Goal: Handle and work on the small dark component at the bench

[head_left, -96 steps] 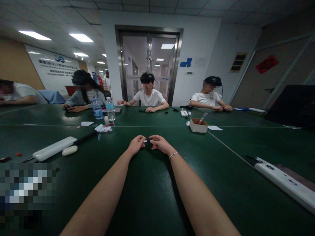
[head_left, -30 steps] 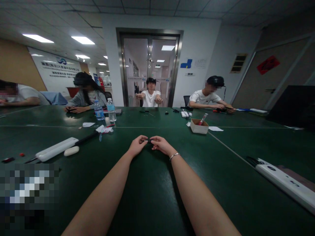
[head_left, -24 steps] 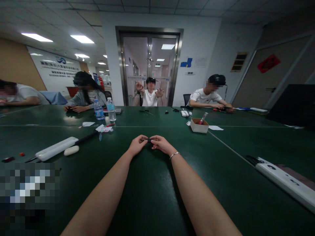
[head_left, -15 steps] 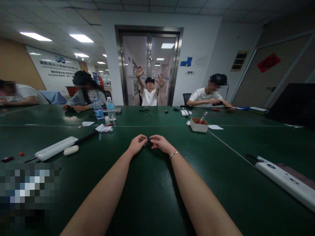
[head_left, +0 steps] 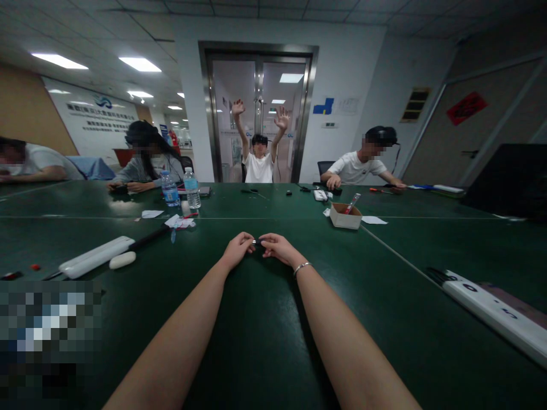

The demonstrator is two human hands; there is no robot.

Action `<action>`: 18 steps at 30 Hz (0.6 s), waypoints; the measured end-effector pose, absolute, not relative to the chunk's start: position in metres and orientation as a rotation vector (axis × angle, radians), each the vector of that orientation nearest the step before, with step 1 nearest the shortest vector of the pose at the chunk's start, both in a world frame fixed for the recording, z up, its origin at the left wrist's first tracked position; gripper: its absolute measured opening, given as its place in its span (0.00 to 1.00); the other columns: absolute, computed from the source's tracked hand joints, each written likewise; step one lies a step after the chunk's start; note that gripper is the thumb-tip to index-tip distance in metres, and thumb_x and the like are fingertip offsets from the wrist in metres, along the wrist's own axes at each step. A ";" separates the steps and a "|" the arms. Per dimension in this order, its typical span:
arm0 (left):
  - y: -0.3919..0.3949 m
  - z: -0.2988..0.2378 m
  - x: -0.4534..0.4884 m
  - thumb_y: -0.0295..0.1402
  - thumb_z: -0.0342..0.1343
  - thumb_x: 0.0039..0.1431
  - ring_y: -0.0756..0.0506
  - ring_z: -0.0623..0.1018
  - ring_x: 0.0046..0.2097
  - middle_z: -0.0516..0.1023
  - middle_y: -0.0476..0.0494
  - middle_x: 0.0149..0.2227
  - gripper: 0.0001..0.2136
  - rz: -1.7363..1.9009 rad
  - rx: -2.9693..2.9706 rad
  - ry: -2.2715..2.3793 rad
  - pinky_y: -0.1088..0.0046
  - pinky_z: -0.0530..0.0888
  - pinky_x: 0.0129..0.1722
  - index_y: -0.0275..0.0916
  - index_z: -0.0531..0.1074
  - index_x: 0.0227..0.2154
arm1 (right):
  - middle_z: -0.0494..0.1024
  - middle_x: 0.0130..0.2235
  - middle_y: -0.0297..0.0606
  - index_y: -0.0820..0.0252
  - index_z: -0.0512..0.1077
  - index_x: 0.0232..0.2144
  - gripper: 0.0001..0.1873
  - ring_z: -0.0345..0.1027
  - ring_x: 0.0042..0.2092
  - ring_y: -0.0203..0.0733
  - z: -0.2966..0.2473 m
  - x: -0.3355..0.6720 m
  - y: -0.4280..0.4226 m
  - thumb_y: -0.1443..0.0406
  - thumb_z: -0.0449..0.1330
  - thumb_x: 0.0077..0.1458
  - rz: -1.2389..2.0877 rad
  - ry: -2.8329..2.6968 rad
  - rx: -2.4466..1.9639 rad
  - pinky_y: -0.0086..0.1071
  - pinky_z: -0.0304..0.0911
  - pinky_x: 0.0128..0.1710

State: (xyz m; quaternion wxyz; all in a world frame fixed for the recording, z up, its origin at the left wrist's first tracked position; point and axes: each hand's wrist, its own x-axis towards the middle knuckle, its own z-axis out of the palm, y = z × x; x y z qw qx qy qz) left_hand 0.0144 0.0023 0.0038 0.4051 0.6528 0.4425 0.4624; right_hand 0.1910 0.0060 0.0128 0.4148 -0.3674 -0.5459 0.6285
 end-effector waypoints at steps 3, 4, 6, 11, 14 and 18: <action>0.006 -0.001 0.013 0.36 0.50 0.53 0.48 0.75 0.28 0.75 0.45 0.26 0.09 1.150 1.634 1.080 0.71 0.70 0.32 0.36 0.67 0.33 | 0.70 0.25 0.32 0.65 0.68 0.38 0.09 0.64 0.20 0.28 0.013 0.191 0.006 0.75 0.57 0.53 1.583 -1.356 -0.923 0.25 0.70 0.24; 0.008 -0.003 0.013 0.36 0.50 0.53 0.48 0.75 0.29 0.75 0.45 0.26 0.09 1.144 1.632 1.076 0.71 0.71 0.32 0.36 0.67 0.33 | 0.70 0.25 0.32 0.65 0.68 0.38 0.09 0.64 0.21 0.28 0.012 0.191 0.006 0.74 0.57 0.53 1.584 -1.353 -0.921 0.25 0.70 0.23; 0.011 -0.007 0.012 0.38 0.50 0.54 0.48 0.75 0.29 0.75 0.45 0.26 0.10 1.137 1.623 1.072 0.70 0.71 0.32 0.36 0.67 0.34 | 0.71 0.26 0.33 0.66 0.68 0.38 0.09 0.64 0.21 0.28 0.012 0.191 0.007 0.74 0.58 0.52 1.586 -1.350 -0.918 0.25 0.70 0.24; 0.014 -0.009 0.012 0.39 0.49 0.56 0.48 0.76 0.28 0.76 0.45 0.25 0.11 1.109 1.604 1.098 0.70 0.71 0.32 0.36 0.66 0.33 | 0.71 0.26 0.33 0.66 0.68 0.39 0.10 0.65 0.21 0.28 0.012 0.192 0.007 0.74 0.58 0.53 1.581 -1.366 -0.913 0.24 0.70 0.24; 0.012 -0.007 0.012 0.39 0.49 0.56 0.48 0.76 0.27 0.76 0.45 0.25 0.10 1.092 1.606 1.112 0.70 0.72 0.33 0.36 0.66 0.32 | 0.71 0.26 0.33 0.65 0.68 0.39 0.09 0.65 0.22 0.28 0.012 0.193 0.007 0.74 0.58 0.53 1.584 -1.375 -0.921 0.23 0.70 0.24; 0.009 -0.006 0.012 0.41 0.49 0.56 0.48 0.76 0.27 0.75 0.45 0.24 0.11 1.086 1.621 1.116 0.70 0.71 0.32 0.36 0.65 0.31 | 0.71 0.25 0.33 0.65 0.69 0.38 0.09 0.65 0.21 0.28 0.011 0.193 0.007 0.73 0.59 0.52 1.579 -1.371 -0.926 0.24 0.70 0.24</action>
